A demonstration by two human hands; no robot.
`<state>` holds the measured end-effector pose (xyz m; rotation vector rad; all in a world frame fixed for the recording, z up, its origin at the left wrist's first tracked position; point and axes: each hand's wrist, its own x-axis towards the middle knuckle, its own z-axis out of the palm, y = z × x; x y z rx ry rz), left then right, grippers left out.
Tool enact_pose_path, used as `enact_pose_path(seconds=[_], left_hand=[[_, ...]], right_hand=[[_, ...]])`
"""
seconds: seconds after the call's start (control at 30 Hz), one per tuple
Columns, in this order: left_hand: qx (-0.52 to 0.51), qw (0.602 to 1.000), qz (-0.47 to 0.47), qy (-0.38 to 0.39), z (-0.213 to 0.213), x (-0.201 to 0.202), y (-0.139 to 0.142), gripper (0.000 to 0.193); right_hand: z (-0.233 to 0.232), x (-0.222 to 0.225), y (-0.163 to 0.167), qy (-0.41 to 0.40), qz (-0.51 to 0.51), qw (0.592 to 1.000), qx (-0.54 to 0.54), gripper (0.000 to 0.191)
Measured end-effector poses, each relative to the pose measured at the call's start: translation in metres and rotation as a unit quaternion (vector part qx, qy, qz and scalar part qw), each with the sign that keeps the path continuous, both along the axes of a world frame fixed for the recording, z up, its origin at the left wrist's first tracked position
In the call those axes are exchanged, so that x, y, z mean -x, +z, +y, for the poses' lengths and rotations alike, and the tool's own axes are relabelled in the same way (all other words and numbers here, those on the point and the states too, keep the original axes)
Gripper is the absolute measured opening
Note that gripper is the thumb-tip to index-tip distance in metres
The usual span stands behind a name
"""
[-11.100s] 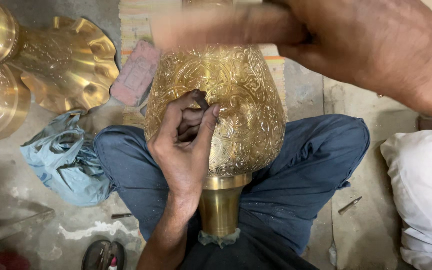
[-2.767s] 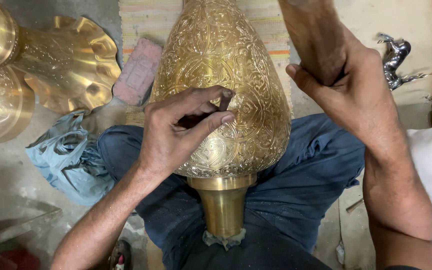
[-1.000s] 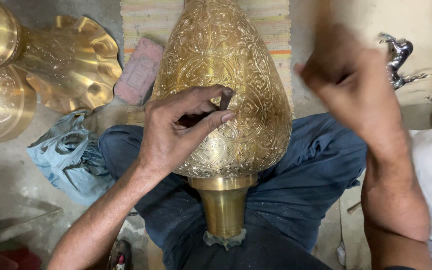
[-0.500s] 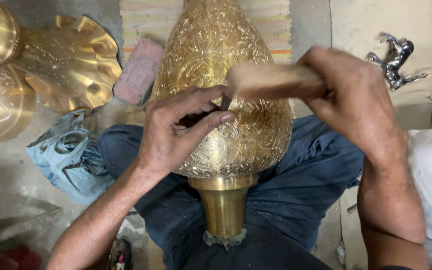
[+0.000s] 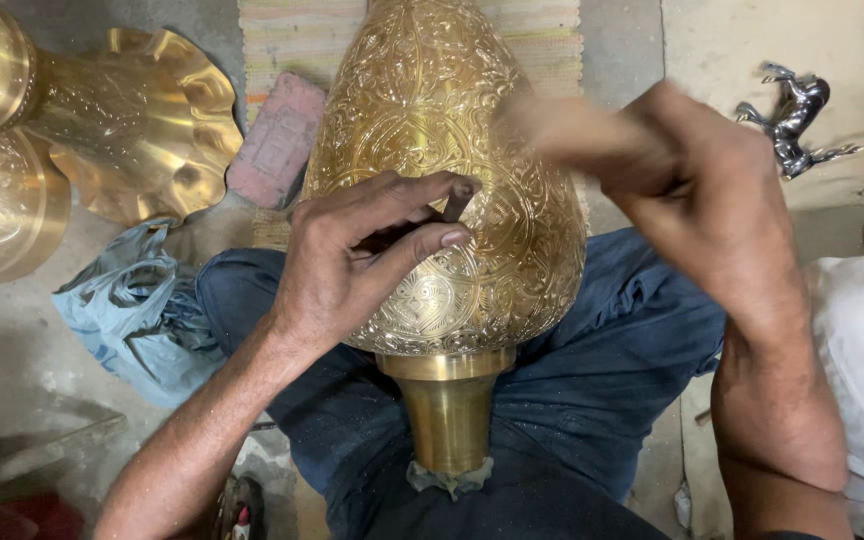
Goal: The person sits cross-legged on the floor with an engraved brass vessel on their lap. They hold a small chisel against the embossed surface and strike it with a wooden mallet, repositioning the chisel repeatedly to work the raised decorative patterns, occasionally steadying the vessel with a hand.
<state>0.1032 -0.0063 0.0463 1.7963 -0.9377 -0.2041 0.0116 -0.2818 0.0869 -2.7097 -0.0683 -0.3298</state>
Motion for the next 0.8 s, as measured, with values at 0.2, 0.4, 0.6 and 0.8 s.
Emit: enact_pose_path(seconds=[0.2, 0.4, 0.6, 0.8], left_hand=[[0.004, 1.0, -0.018, -0.006, 0.0, -0.002, 0.003, 0.037], [0.007, 0.999, -0.029, -0.017, 0.001, -0.002, 0.002, 0.037], [-0.002, 0.999, -0.023, -0.024, 0.001, -0.005, 0.0, 0.037], [0.001, 0.999, -0.011, -0.033, 0.002, -0.007, -0.003, 0.037]], right_hand=[[0.004, 0.003, 0.003, -0.013, 0.008, 0.999, 0.036, 0.028], [0.009, 0.002, 0.005, -0.008, 0.003, 0.999, 0.047, 0.026], [0.007, 0.007, 0.003, 0.014, -0.032, 0.998, 0.059, 0.029], [0.007, 0.012, -0.003, -0.011, -0.018, 0.998, 0.065, 0.029]])
